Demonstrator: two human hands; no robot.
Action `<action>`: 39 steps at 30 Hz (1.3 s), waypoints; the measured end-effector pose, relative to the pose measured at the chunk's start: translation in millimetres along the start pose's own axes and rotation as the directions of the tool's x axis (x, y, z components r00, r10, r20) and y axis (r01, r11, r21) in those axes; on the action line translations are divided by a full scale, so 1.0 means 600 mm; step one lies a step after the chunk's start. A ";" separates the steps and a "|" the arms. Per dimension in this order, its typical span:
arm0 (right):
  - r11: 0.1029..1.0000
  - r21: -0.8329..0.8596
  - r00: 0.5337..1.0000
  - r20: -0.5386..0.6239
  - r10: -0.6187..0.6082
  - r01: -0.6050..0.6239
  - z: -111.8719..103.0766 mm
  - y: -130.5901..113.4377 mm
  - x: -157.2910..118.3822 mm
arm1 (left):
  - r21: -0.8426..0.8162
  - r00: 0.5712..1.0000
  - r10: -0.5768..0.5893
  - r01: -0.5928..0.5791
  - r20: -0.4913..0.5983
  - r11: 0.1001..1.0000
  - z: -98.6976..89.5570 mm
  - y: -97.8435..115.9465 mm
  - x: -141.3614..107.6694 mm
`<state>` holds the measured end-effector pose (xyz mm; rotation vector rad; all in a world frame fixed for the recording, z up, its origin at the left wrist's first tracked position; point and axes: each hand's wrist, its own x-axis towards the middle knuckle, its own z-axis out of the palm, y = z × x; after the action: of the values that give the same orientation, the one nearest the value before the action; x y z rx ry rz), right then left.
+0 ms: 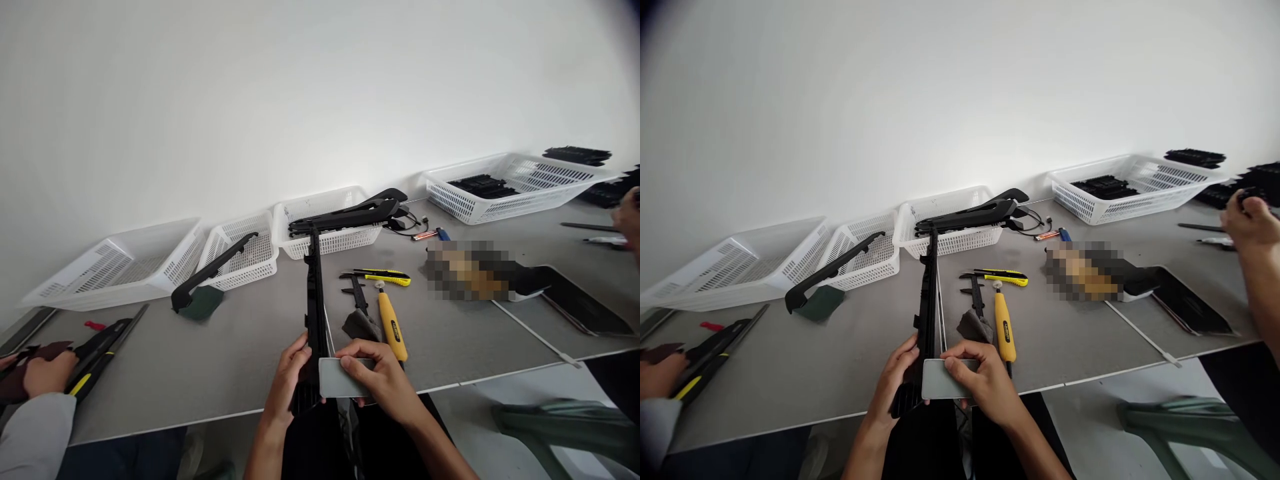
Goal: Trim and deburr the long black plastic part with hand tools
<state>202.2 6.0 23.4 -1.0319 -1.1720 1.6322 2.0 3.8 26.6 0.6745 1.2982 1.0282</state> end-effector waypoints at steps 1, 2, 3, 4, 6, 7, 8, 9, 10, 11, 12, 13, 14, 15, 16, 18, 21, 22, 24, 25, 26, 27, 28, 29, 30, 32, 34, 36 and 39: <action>1.000 -0.005 1.000 0.001 -0.006 0.006 0.000 -0.001 -0.001 | 0.008 0.999 0.026 -0.026 -0.020 1.000 -0.001 0.000 0.002; 1.000 -0.012 1.000 0.015 -0.009 0.009 0.000 -0.003 -0.003 | 0.013 0.998 0.054 -0.053 -0.027 0.998 -0.002 -0.001 0.003; 1.000 -0.017 0.999 0.032 -0.008 0.008 0.000 -0.004 -0.004 | 0.015 0.997 0.074 -0.074 -0.020 0.997 -0.004 -0.002 0.004; 1.000 -0.017 0.999 0.048 -0.007 0.007 -0.001 -0.005 -0.005 | 0.015 0.997 0.080 -0.079 -0.006 0.997 -0.004 -0.003 0.005; 1.000 0.005 0.998 0.061 -0.004 0.003 -0.003 -0.006 -0.006 | 0.014 0.998 0.064 -0.064 0.004 0.998 -0.004 -0.007 0.007; 1.000 0.022 0.998 0.057 -0.001 0.000 -0.004 -0.005 -0.005 | 0.014 0.998 0.059 -0.059 -0.012 0.998 -0.002 -0.009 0.007; 0.999 0.036 0.999 0.052 0.003 -0.004 -0.004 -0.004 -0.004 | 0.012 0.998 0.057 -0.057 -0.029 0.998 0.000 -0.012 0.007; 0.999 0.038 0.999 0.038 0.002 -0.003 -0.004 -0.002 -0.003 | 0.005 0.998 0.056 -0.056 -0.042 0.998 0.002 -0.013 0.007; 1.000 0.024 1.000 0.001 -0.013 0.013 -0.004 0.001 -0.001 | -0.008 0.998 0.052 -0.052 -0.029 0.999 0.005 -0.014 0.006; 0.999 -0.008 0.997 -0.064 -0.048 0.048 -0.004 0.005 0.001 | -0.030 0.998 0.054 -0.054 0.010 0.998 0.009 -0.013 0.005; 0.994 -0.057 0.983 -0.149 -0.102 0.095 -0.003 0.009 0.003 | -0.061 0.995 0.070 -0.066 0.067 0.996 0.011 -0.012 0.004; 0.982 -0.119 0.956 -0.240 -0.169 0.144 -0.002 0.014 0.004 | -0.099 0.985 0.103 -0.090 0.136 0.991 0.014 -0.009 0.003; 0.964 -0.188 0.918 -0.315 -0.240 0.187 -0.001 0.019 0.004 | -0.138 0.970 0.152 -0.127 0.191 0.982 0.015 -0.005 0.001; 0.940 -0.258 0.879 -0.363 -0.308 0.223 0.001 0.025 0.003 | -0.169 0.953 0.197 -0.161 0.229 0.972 0.016 -0.001 0.000; 0.910 -0.325 0.850 -0.372 -0.373 0.257 0.003 0.030 0.002 | -0.188 0.941 0.229 -0.185 0.248 0.964 0.017 0.002 -0.001; 0.817 -0.454 0.811 -0.283 -0.511 0.356 0.009 0.037 -0.001 | -0.190 0.943 0.235 -0.192 0.237 0.963 0.016 0.006 -0.002; 0.600 -0.588 0.729 -0.027 -0.684 0.542 0.023 0.038 -0.009 | -0.183 0.965 0.206 -0.175 0.164 0.967 0.015 0.004 0.000; 0.537 -0.613 0.707 0.049 -0.706 0.579 0.028 0.035 -0.012 | -0.197 0.968 0.211 -0.181 0.139 0.964 0.015 0.003 0.001; 0.455 -0.651 0.694 0.157 -0.703 0.608 0.034 0.028 -0.018 | -0.231 0.968 0.228 -0.199 0.104 0.952 0.015 -0.001 0.004; 0.436 -0.664 0.702 0.192 -0.686 0.608 0.036 0.025 -0.021 | -0.237 0.968 0.230 -0.202 0.095 0.950 0.015 -0.003 0.006; 0.429 -0.672 0.713 0.216 -0.667 0.604 0.037 0.021 -0.023 | -0.230 0.969 0.229 -0.203 0.091 0.952 0.015 -0.004 0.007; 0.429 -0.675 0.725 0.233 -0.648 0.600 0.037 0.019 -0.025 | -0.210 0.970 0.228 -0.206 0.085 0.956 0.015 -0.005 0.009; 0.433 -0.675 0.734 0.244 -0.634 0.598 0.037 0.017 -0.025 | -0.185 0.970 0.231 -0.213 0.077 0.959 0.015 -0.005 0.010; 0.438 -0.673 0.739 0.248 -0.626 0.596 0.036 0.016 -0.025 | -0.165 0.968 0.240 -0.226 0.071 0.960 0.015 -0.006 0.011; 0.444 -0.671 0.742 0.242 -0.625 0.593 0.035 0.016 -0.023 | -0.153 0.966 0.250 -0.237 0.070 0.959 0.015 -0.006 0.011; 0.473 -0.676 0.750 0.181 -0.636 0.565 0.035 0.019 -0.019 | -0.133 0.968 0.237 -0.225 0.082 0.965 0.014 -0.007 0.010; 0.528 -0.688 0.763 0.059 -0.644 0.499 0.037 0.024 -0.016 | -0.096 0.980 0.178 -0.170 0.088 0.981 0.013 -0.008 0.008; 0.566 -0.685 0.766 -0.018 -0.643 0.459 0.040 0.028 -0.014 | -0.077 0.985 0.158 -0.152 0.074 0.985 0.011 -0.010 0.006; 0.560 -0.679 0.768 0.009 -0.640 0.474 0.046 0.033 -0.015 | -0.089 0.976 0.210 -0.205 0.055 0.975 0.010 -0.013 0.006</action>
<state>175.7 -13.4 11.6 -1.0606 -1.7338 0.5432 9.4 4.9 19.4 0.7849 1.1402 1.2136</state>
